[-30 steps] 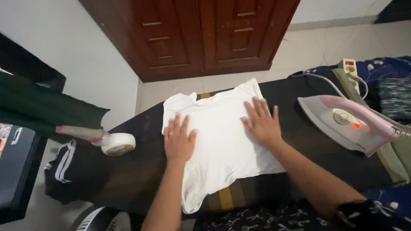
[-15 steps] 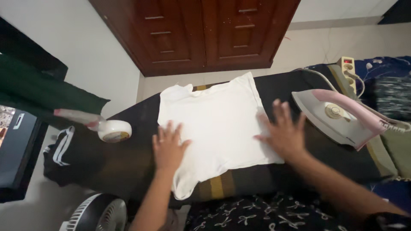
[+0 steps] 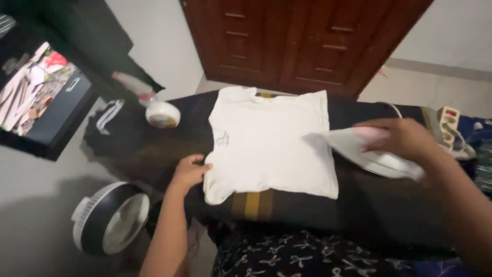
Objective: The person irons several pieces of clothing, including a white t-shirt, a black t-shirt, and a blue t-shirt, on a small ironing board. After ironing, the person folds each item and places it on a bed with other folded clothes.
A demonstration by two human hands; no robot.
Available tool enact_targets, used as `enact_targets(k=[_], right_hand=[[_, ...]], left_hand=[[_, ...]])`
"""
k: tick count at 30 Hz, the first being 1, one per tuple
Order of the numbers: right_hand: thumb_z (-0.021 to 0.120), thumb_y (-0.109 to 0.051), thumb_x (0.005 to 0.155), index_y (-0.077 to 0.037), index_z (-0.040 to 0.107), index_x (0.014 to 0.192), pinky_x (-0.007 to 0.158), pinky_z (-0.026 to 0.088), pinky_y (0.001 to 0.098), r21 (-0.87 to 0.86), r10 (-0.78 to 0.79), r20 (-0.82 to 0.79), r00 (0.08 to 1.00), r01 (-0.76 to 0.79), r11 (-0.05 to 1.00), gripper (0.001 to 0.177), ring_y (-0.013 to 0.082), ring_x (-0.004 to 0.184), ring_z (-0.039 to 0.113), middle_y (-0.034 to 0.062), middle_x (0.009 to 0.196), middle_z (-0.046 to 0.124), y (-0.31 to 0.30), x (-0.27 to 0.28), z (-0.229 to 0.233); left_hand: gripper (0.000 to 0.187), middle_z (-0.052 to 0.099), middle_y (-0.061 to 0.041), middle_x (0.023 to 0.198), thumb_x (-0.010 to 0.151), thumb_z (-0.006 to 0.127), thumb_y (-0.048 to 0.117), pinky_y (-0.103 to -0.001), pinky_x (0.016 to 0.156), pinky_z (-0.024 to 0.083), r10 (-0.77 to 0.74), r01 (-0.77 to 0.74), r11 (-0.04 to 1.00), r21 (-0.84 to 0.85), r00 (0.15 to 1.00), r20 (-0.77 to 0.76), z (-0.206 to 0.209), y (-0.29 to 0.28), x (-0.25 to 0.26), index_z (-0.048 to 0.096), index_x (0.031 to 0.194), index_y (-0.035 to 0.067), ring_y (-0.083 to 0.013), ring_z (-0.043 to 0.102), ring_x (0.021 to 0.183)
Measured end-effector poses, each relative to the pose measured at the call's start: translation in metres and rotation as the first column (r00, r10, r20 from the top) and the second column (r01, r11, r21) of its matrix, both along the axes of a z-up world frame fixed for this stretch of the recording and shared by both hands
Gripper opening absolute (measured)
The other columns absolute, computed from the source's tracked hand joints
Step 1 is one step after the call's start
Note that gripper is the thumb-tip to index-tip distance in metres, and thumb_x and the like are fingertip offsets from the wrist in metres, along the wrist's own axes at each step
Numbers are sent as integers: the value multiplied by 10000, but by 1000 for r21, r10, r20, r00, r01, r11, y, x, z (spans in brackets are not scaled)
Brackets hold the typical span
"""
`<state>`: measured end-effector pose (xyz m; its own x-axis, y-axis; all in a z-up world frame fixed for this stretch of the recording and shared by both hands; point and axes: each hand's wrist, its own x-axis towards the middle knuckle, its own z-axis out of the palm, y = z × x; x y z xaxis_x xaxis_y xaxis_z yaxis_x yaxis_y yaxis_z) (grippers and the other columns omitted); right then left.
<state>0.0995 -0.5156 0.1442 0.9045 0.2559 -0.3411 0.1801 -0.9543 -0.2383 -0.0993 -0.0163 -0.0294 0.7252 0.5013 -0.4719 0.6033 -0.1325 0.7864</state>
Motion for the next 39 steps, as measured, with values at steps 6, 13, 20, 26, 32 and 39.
enact_targets(k=[6,13,20,26,32,39], right_hand=[[849,-509,685,-424,698,1258,928,549,370,-55,559,-34,829,-560,827,599,182,1017,721,-51,1138,776,146,-60,-11],[869,-451,665,-388,735,1219,884,547,416,54,618,48,785,-619,783,573,269,982,714,53,1019,769,268,-105,-19],[880,-473,670,-403,720,1232,954,525,396,-16,515,-75,854,-518,856,588,214,1055,703,-25,1132,769,222,-95,-17],[863,-505,693,-437,721,1255,952,567,367,-209,352,-209,912,-393,895,584,183,989,747,-17,1103,783,142,-94,8],[802,-578,742,-412,697,1263,909,566,376,-55,456,-174,873,-471,880,557,209,973,735,-23,1096,782,225,-119,-8],[864,-516,669,-413,725,1249,923,546,408,-14,445,-35,895,-445,895,605,244,1036,703,17,1087,764,262,-122,-18]], left_hand=[[538,783,-123,980,778,844,114,-328,753,621,-15,33,975,-220,996,84,-10,26,-2,678,1281,19,-176,741,838],[553,784,-105,951,744,896,145,-312,740,588,-90,88,967,-238,996,2,-5,42,8,715,1258,53,-171,713,821],[529,790,-61,1006,764,856,180,-285,768,571,-116,118,954,-275,993,21,12,44,0,702,1266,110,-150,731,871],[523,773,-101,1027,788,853,154,-285,766,561,-139,148,945,-293,989,52,16,45,-3,681,1278,86,-165,716,880],[503,768,-101,1047,815,822,138,-296,819,593,-120,138,924,-356,990,71,10,49,-5,665,1288,73,-159,717,908],[499,758,-121,1051,803,833,95,-319,841,602,-64,85,920,-383,996,67,7,52,-5,646,1263,44,-173,716,916]])
